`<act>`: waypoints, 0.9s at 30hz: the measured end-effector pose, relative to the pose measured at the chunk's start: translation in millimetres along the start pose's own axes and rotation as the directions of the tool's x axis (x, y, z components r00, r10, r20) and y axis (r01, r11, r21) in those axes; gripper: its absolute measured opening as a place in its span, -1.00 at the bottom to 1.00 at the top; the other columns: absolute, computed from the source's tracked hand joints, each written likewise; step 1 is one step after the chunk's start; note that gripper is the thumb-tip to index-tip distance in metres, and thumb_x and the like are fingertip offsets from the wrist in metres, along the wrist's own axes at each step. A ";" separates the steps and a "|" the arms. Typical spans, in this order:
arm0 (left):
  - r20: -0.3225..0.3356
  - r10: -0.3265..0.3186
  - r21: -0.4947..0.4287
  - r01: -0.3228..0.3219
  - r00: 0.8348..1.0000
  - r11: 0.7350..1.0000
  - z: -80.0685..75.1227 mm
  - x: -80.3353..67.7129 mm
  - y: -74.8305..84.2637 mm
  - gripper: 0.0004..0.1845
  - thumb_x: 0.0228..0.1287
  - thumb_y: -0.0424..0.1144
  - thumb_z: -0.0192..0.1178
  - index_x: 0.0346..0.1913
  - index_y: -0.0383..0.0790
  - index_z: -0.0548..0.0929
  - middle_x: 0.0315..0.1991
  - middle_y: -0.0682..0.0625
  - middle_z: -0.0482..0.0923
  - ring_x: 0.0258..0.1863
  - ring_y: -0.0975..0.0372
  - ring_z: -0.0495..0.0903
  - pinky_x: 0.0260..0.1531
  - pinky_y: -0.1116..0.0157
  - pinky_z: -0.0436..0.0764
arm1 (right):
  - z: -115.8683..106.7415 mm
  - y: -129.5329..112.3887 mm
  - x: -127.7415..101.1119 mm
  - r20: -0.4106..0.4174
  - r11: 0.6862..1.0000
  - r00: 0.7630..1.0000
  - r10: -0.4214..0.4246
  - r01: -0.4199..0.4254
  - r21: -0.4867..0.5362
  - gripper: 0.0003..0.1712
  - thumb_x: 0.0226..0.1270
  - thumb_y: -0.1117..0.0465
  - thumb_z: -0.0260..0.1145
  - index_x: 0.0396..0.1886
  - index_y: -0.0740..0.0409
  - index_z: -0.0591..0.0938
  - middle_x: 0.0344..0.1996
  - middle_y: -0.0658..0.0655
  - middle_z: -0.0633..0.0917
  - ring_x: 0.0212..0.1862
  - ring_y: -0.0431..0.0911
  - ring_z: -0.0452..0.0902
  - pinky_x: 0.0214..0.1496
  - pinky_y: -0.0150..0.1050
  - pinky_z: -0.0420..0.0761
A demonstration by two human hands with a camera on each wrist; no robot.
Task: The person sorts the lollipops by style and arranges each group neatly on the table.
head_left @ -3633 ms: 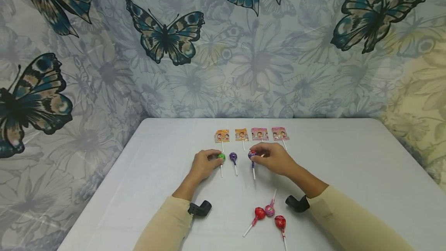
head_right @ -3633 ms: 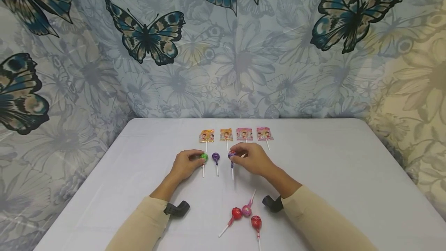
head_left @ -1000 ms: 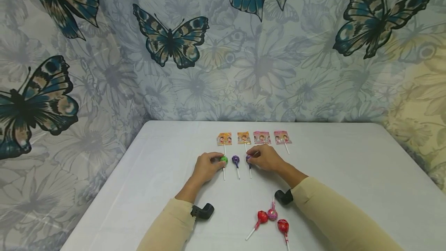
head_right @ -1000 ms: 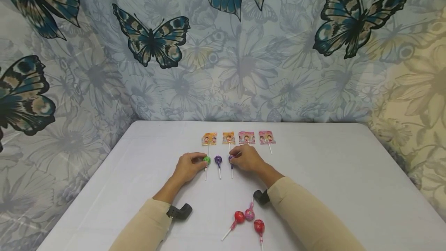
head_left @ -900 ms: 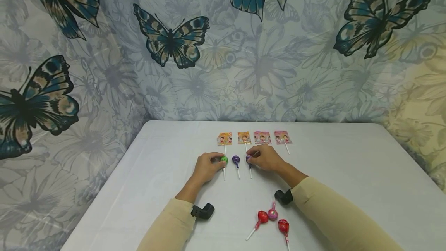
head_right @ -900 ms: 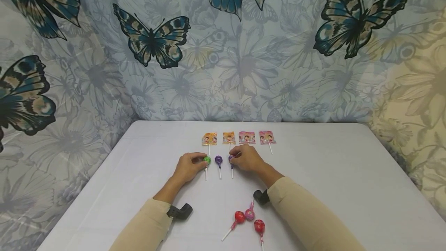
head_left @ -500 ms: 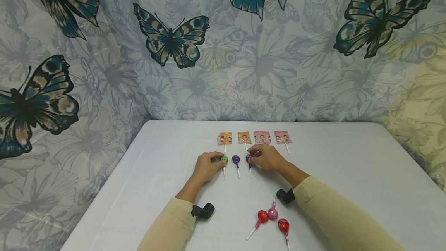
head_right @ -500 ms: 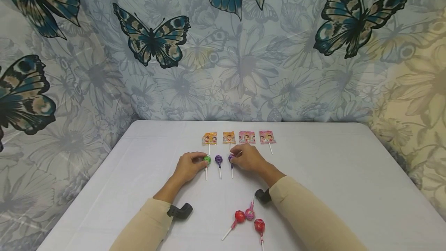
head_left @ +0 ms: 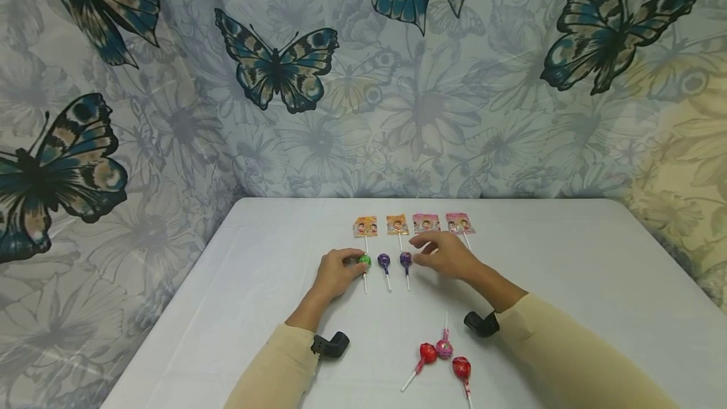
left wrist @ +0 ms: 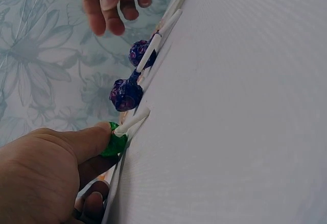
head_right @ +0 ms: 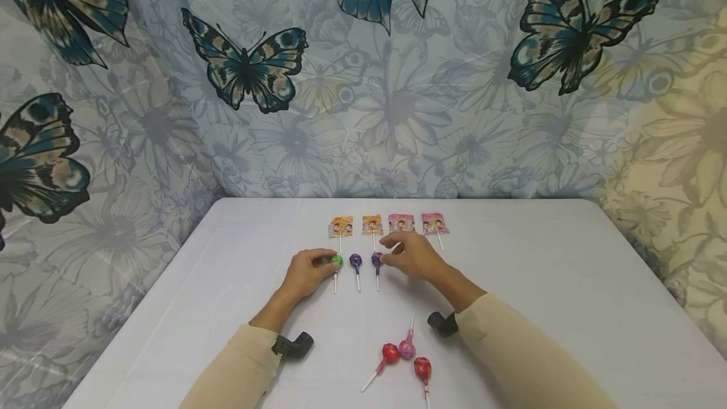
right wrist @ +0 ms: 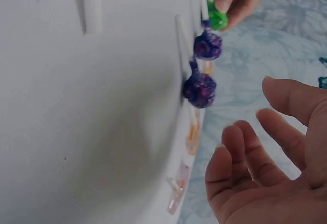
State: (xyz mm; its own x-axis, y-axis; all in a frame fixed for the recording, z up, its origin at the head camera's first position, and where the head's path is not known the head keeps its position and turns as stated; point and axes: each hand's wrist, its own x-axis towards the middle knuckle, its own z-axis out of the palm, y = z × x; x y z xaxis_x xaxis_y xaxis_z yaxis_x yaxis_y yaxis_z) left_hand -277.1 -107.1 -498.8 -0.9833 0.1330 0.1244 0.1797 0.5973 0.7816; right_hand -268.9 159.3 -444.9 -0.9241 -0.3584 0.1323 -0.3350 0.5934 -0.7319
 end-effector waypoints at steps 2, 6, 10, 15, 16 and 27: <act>-0.002 0.007 -0.002 -0.007 1.000 1.000 -0.2 -0.2 -0.1 -0.73 0.14 -0.21 0.41 -0.06 -0.07 0.75 -0.20 0.04 0.58 -0.15 0.16 0.51 -0.10 0.12 0.49 | -2.7 -3.2 -4.9 -0.005 1.000 1.000 -0.019 0.019 0.006 -0.65 0.19 0.26 0.42 -0.02 0.27 0.67 -0.10 0.22 0.67 -0.18 -0.04 0.60 -0.21 -0.13 0.57; -0.009 0.022 0.001 -0.022 1.000 1.000 -0.4 -0.2 -0.2 -0.73 0.13 -0.22 0.42 -0.07 -0.08 0.75 -0.21 0.04 0.58 -0.17 0.17 0.51 -0.12 0.12 0.49 | -7.2 -8.8 -17.0 -0.031 0.999 0.999 -0.041 0.041 0.014 -0.66 0.19 0.25 0.42 -0.03 0.23 0.68 -0.11 0.23 0.67 -0.21 -0.08 0.61 -0.23 -0.15 0.56; -0.007 0.022 0.000 -0.022 1.000 1.000 0.1 0.1 -0.9 -0.73 0.13 -0.21 0.42 -0.07 -0.08 0.75 -0.21 0.04 0.58 -0.17 0.17 0.51 -0.12 0.12 0.49 | -10.5 -12.0 -30.2 -0.053 0.998 0.997 -0.056 0.056 0.000 -0.69 0.20 0.22 0.42 -0.04 0.15 0.69 -0.13 0.18 0.68 -0.26 -0.15 0.59 -0.22 -0.18 0.56; -0.004 0.021 -0.008 -0.021 1.000 1.000 0.5 -0.4 -1.4 -0.73 0.13 -0.22 0.42 -0.07 -0.07 0.75 -0.19 0.04 0.59 -0.14 0.16 0.51 -0.08 0.11 0.48 | -14.8 -19.0 -46.7 -0.076 0.998 0.995 -0.059 0.058 -0.003 -0.70 0.21 0.21 0.43 -0.04 0.09 0.69 -0.17 0.05 0.68 -0.26 -0.16 0.56 -0.20 -0.19 0.56; -0.004 0.020 -0.008 -0.021 1.000 1.000 0.5 -0.5 -1.5 -0.73 0.13 -0.22 0.42 -0.07 -0.07 0.75 -0.18 0.04 0.59 -0.14 0.16 0.51 -0.07 0.11 0.48 | -15.7 -20.6 -49.9 -0.079 0.998 0.995 -0.057 0.058 0.000 -0.70 0.21 0.20 0.43 -0.04 0.08 0.69 -0.17 0.03 0.68 -0.26 -0.15 0.56 -0.20 -0.18 0.56; -0.005 0.022 0.005 -0.022 1.000 1.000 -0.5 -2.0 1.3 -0.73 0.14 -0.22 0.41 -0.07 -0.08 0.75 -0.21 0.05 0.58 -0.18 0.17 0.50 -0.12 0.12 0.48 | -18.4 -26.4 -83.1 -0.125 0.994 0.986 -0.108 0.109 0.008 -0.70 0.21 0.18 0.44 -0.04 -0.01 0.69 -0.21 -0.11 0.65 -0.27 -0.17 0.52 -0.26 -0.29 0.57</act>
State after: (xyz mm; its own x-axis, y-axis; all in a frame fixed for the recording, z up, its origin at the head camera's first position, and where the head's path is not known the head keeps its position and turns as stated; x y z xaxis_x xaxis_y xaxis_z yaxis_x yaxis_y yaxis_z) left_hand -275.0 -107.0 -497.8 -0.9792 0.1423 0.1446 0.2014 0.5986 0.7753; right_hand -186.6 186.7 -424.3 -0.8984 -0.3275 0.2927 -0.4326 0.5446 -0.7185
